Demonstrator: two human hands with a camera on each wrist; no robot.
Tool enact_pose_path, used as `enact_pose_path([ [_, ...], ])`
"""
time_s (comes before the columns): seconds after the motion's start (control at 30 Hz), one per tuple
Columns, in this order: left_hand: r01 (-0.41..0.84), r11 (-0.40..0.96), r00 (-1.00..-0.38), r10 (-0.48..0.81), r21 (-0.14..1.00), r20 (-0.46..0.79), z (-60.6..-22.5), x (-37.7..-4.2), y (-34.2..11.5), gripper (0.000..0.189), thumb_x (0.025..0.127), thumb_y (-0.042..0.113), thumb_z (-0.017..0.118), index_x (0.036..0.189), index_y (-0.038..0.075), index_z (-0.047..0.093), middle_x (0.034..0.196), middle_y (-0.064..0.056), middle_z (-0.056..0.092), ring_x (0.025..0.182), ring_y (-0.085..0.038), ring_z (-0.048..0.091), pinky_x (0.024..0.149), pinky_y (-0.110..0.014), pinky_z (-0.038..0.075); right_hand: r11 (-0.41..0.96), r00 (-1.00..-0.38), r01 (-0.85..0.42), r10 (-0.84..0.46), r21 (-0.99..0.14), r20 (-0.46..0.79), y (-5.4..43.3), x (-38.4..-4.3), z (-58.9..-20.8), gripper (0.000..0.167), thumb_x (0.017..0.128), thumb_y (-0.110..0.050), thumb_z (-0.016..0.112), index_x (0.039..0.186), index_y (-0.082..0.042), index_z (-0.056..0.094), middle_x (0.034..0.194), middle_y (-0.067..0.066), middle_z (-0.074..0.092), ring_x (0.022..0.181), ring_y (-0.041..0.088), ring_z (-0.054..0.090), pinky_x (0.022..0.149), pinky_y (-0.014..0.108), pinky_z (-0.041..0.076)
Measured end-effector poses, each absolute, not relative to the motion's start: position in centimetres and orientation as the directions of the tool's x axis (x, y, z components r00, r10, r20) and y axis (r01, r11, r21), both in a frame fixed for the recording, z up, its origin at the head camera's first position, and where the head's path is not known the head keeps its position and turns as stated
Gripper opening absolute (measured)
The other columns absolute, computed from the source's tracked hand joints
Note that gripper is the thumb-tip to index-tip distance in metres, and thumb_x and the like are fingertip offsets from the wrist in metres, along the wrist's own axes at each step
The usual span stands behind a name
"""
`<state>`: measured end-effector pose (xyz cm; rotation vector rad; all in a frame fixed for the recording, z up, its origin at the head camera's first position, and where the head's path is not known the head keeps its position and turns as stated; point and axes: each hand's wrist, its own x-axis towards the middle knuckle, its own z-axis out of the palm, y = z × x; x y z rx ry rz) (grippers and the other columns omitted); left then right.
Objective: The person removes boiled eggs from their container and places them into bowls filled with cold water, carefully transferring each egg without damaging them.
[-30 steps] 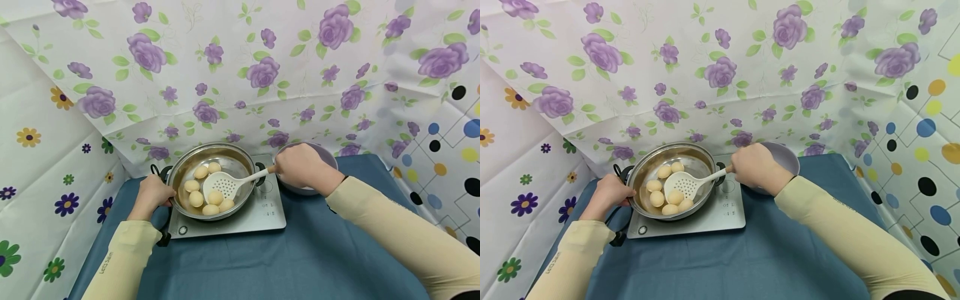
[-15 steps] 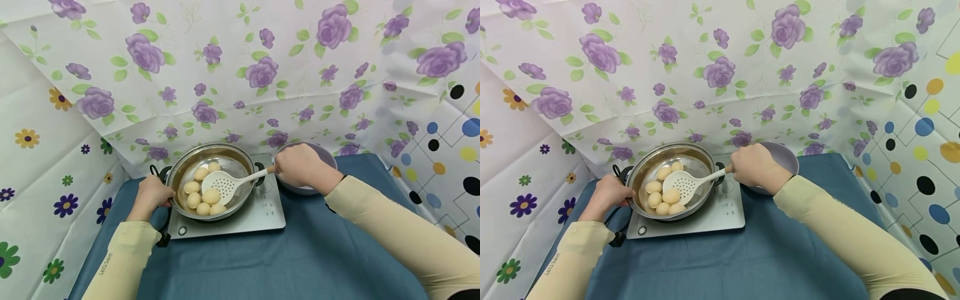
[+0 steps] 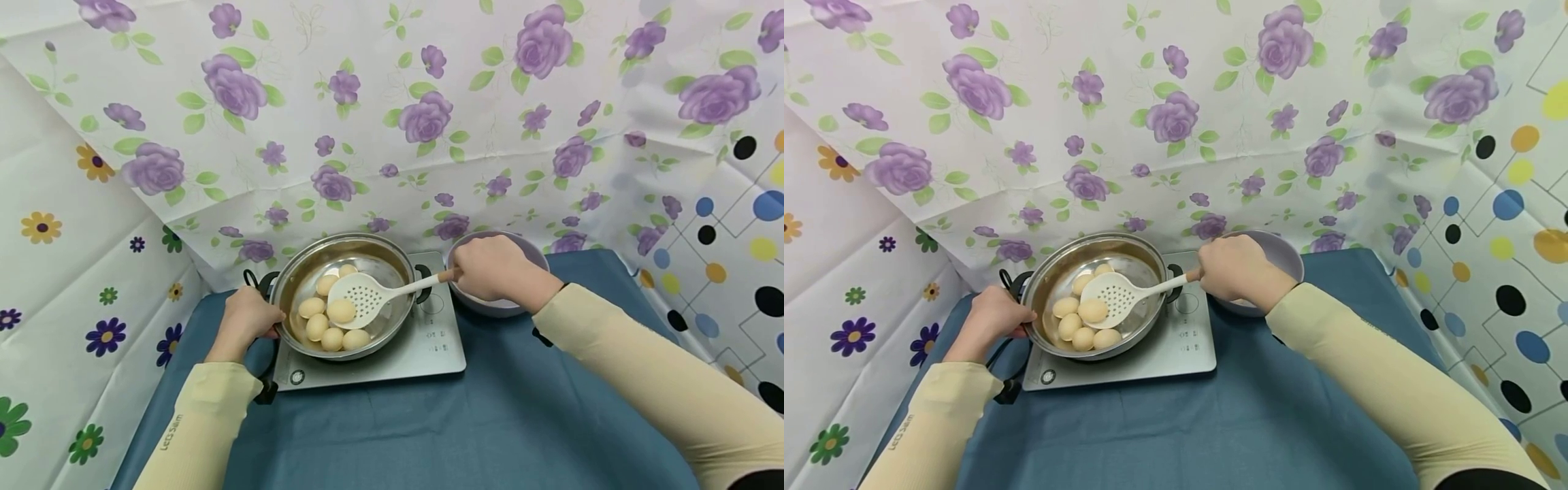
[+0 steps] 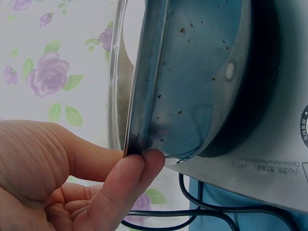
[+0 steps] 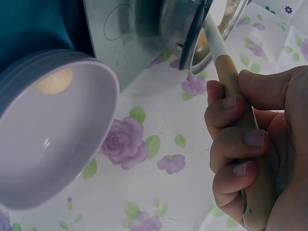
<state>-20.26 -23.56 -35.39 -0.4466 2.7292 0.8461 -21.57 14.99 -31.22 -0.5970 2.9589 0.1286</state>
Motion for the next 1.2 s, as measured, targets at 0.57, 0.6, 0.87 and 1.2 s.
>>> enact_pose_path([
  [0.57, -0.361, 0.787, -0.921, -0.216, 0.500, -0.325, -35.2, -20.3, -23.6, 0.026, 0.081, 0.013, 0.063, 0.092, -0.010, 0.066, 0.070, -0.020, 0.070, 0.050, -0.018, 0.067, 0.053, -0.032, 0.054, 0.931, -0.921, -0.364, -0.359, 0.004, -0.153, 16.1, -21.8, -30.7, 0.022, 0.092, -0.028, 0.049, 0.090, -0.024, 0.070, 0.062, -0.002, 0.056, 0.049, 0.016, 0.041, 0.044, 0.030, 0.029],
  [0.6, -0.361, 0.787, -0.921, -0.215, 0.500, -0.325, -35.3, -20.3, -23.6, 0.026, 0.081, 0.013, 0.063, 0.092, -0.010, 0.066, 0.070, -0.019, 0.070, 0.049, -0.017, 0.067, 0.052, -0.033, 0.054, 0.931, -0.920, -0.364, -0.360, -0.002, -0.154, 16.2, -21.8, -30.6, 0.022, 0.092, -0.028, 0.049, 0.091, -0.024, 0.071, 0.063, -0.002, 0.056, 0.050, 0.016, 0.041, 0.044, 0.030, 0.029],
  [0.87, -0.357, 0.785, -0.923, -0.215, 0.506, -0.319, -35.5, -20.2, -23.7, 0.024, 0.080, 0.012, 0.062, 0.089, -0.010, 0.067, 0.066, -0.018, 0.069, 0.048, -0.017, 0.066, 0.051, -0.032, 0.054, 0.935, -0.926, -0.353, -0.354, -0.035, -0.129, 17.3, -21.8, -30.3, 0.023, 0.093, -0.031, 0.050, 0.090, -0.025, 0.072, 0.063, -0.002, 0.056, 0.050, 0.016, 0.040, 0.046, 0.029, 0.028],
  [1.2, -0.360, 0.785, -0.923, -0.220, 0.503, -0.316, -35.4, -20.2, -23.6, 0.024, 0.080, 0.012, 0.063, 0.090, -0.010, 0.067, 0.056, -0.011, 0.066, 0.048, -0.017, 0.066, 0.052, -0.032, 0.054, 0.950, -0.941, -0.303, -0.310, -0.073, -0.135, 19.4, -21.6, -29.1, 0.027, 0.094, -0.042, 0.049, 0.086, -0.028, 0.070, 0.059, 0.000, 0.054, 0.049, 0.017, 0.044, 0.043, 0.030, 0.029],
])
